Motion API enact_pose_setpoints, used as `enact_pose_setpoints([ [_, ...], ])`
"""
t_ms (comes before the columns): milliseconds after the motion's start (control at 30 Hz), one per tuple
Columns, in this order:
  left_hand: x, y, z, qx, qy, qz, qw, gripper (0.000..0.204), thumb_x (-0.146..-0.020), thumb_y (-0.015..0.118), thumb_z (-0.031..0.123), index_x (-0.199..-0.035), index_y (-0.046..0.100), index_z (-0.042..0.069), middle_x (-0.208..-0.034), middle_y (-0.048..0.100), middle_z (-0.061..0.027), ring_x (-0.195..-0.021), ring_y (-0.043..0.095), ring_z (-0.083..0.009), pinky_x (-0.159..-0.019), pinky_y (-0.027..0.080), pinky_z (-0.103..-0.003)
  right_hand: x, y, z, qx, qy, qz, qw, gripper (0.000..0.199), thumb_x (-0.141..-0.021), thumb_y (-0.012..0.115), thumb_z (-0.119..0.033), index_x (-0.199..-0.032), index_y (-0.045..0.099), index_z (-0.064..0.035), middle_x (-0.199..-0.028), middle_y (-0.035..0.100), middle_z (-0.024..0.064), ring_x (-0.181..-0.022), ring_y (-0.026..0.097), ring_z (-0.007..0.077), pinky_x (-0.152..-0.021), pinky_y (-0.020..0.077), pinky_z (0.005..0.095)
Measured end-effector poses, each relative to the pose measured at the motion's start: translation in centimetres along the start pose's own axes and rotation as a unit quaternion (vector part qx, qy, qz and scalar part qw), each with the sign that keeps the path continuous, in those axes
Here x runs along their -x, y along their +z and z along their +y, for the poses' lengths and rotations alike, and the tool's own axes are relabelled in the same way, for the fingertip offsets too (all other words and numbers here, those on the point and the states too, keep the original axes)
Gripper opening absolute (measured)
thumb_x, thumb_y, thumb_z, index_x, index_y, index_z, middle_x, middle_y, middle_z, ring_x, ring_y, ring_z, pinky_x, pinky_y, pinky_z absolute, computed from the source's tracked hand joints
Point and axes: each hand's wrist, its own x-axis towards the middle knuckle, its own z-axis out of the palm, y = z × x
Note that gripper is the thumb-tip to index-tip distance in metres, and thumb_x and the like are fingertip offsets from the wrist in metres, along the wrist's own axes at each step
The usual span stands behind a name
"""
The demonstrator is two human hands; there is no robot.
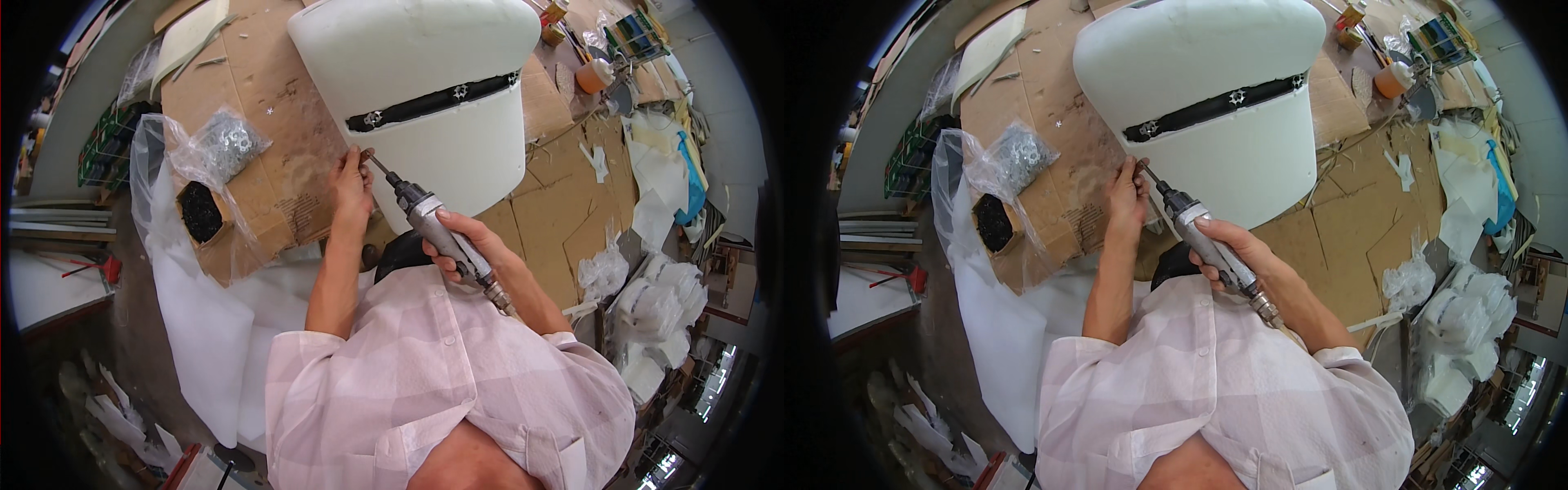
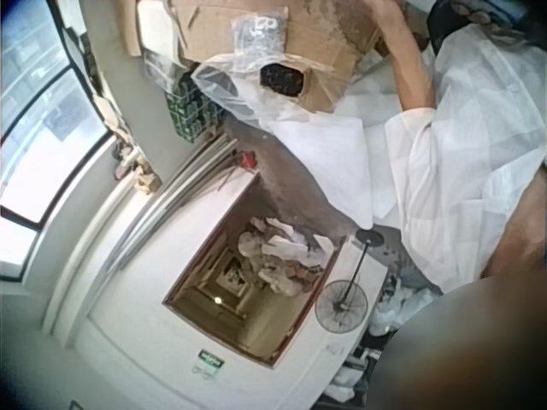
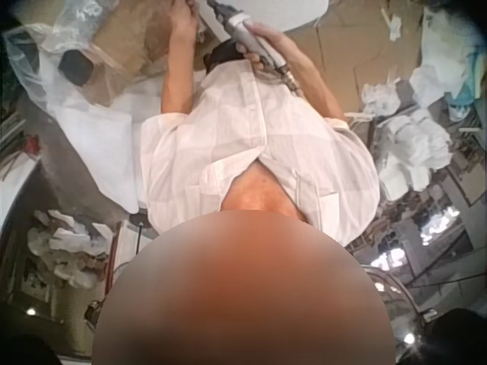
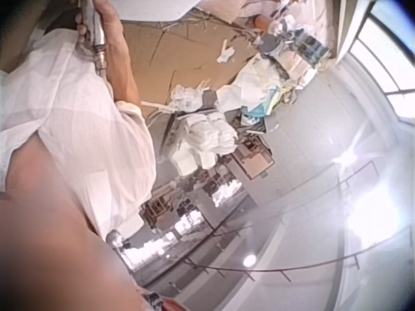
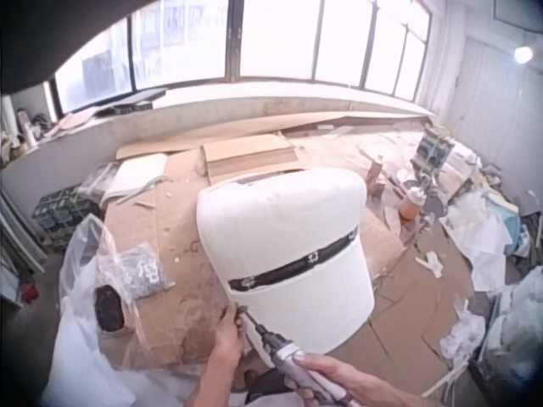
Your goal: The person attaches metal brackets to a white padded chair component using screws and a pneumatic screwdriver.
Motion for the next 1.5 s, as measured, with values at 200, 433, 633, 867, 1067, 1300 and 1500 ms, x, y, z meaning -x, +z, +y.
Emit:
enact_pose_setpoints([
  [200, -0.1, 1.3, -0.1, 0.033, -0.021, -0.04, 0.998, 0.01, -0.097, 0.061, 0.015, -0.094, 0.055, 0.007, -0.094, 0.071, -0.0163, -0.051, 0.042, -0.0045, -0.043, 0.033, -0.021, -0.3, -0.1, -0.1, 0.007, -0.008, -0.001, 1.0, 0.041, -0.089, 0.066, -0.041, -0.111, 0.055, -0.0079, -0.075, 0.062, 0.0067, -0.051, 0.057, 0.0121, -0.041, 0.0465, 0.0261],
  [433, -0.3, 1.9, -0.1, 0.052, -0.035, -0.037, 0.997, 0.011, -0.097, 0.061, 0.015, -0.094, 0.054, 0.007, -0.095, 0.071, -0.0167, -0.05, 0.042, -0.0042, -0.043, 0.033, -0.02, -0.4, -0.2, -0.3, 0.01, -0.009, 0.008, 1.0, 0.042, -0.089, 0.067, -0.041, -0.111, 0.055, -0.0077, -0.075, 0.062, 0.0068, -0.051, 0.057, 0.0123, -0.041, 0.0464, 0.0264],
  [633, -0.7, 2.4, -0.1, 0.061, -0.063, -0.031, 0.996, 0.013, -0.097, 0.062, 0.015, -0.094, 0.052, 0.007, -0.096, 0.071, -0.0166, -0.05, 0.041, -0.0041, -0.043, 0.032, -0.019, -0.5, -0.5, -0.4, 0.007, -0.009, 0.002, 1.0, 0.043, -0.089, 0.067, -0.042, -0.112, 0.055, -0.0083, -0.076, 0.062, 0.0067, -0.051, 0.057, 0.0116, -0.041, 0.0465, 0.0259],
  [867, -1.6, 1.9, 0.7, 0.093, -0.134, -0.098, 0.982, 0.016, -0.093, 0.068, 0.021, -0.092, 0.062, 0.006, -0.099, 0.071, -0.0113, -0.048, 0.039, -0.0027, -0.042, 0.029, -0.018, -0.3, -0.1, -1.2, 0.037, -0.022, 0.014, 0.999, 0.044, -0.088, 0.066, -0.044, -0.113, 0.054, -0.0096, -0.076, 0.06, 0.0051, -0.052, 0.056, 0.0105, -0.041, 0.0469, 0.026],
  [1067, -2.4, 2.5, 0.7, 0.122, -0.135, -0.117, 0.976, 0.016, -0.093, 0.067, 0.019, -0.095, 0.063, 0.004, -0.104, 0.07, -0.0118, -0.049, 0.039, -0.0033, -0.042, 0.029, -0.018, -1.4, 0.2, -2.1, 0.092, -0.045, 0.034, 0.994, 0.047, -0.088, 0.066, -0.045, -0.113, 0.05, -0.0096, -0.077, 0.059, 0.0057, -0.052, 0.056, 0.0105, -0.041, 0.0481, 0.026],
  [1300, -2.9, 2.1, 0.8, 0.122, -0.145, -0.128, 0.974, 0.015, -0.095, 0.064, 0.018, -0.098, 0.063, 0.003, -0.107, 0.069, -0.012, -0.052, 0.041, -0.0037, -0.044, 0.03, -0.018, -2.2, 0.1, -1.9, 0.072, -0.047, 0.032, 0.996, 0.047, -0.088, 0.066, -0.045, -0.113, 0.05, -0.0087, -0.077, 0.058, 0.0057, -0.051, 0.056, 0.0111, -0.041, 0.0481, 0.0264],
  [1500, -3.3, 1.9, 0.8, 0.107, -0.149, -0.136, 0.974, 0.016, -0.095, 0.064, 0.019, -0.098, 0.064, 0.004, -0.105, 0.069, -0.01, -0.052, 0.04, -0.0038, -0.045, 0.03, -0.018, -2.3, 0.3, -2.1, 0.069, -0.048, 0.029, 0.996, 0.048, -0.088, 0.067, -0.044, -0.114, 0.05, -0.0081, -0.077, 0.058, 0.006, -0.051, 0.056, 0.0113, -0.041, 0.0479, 0.0272],
])
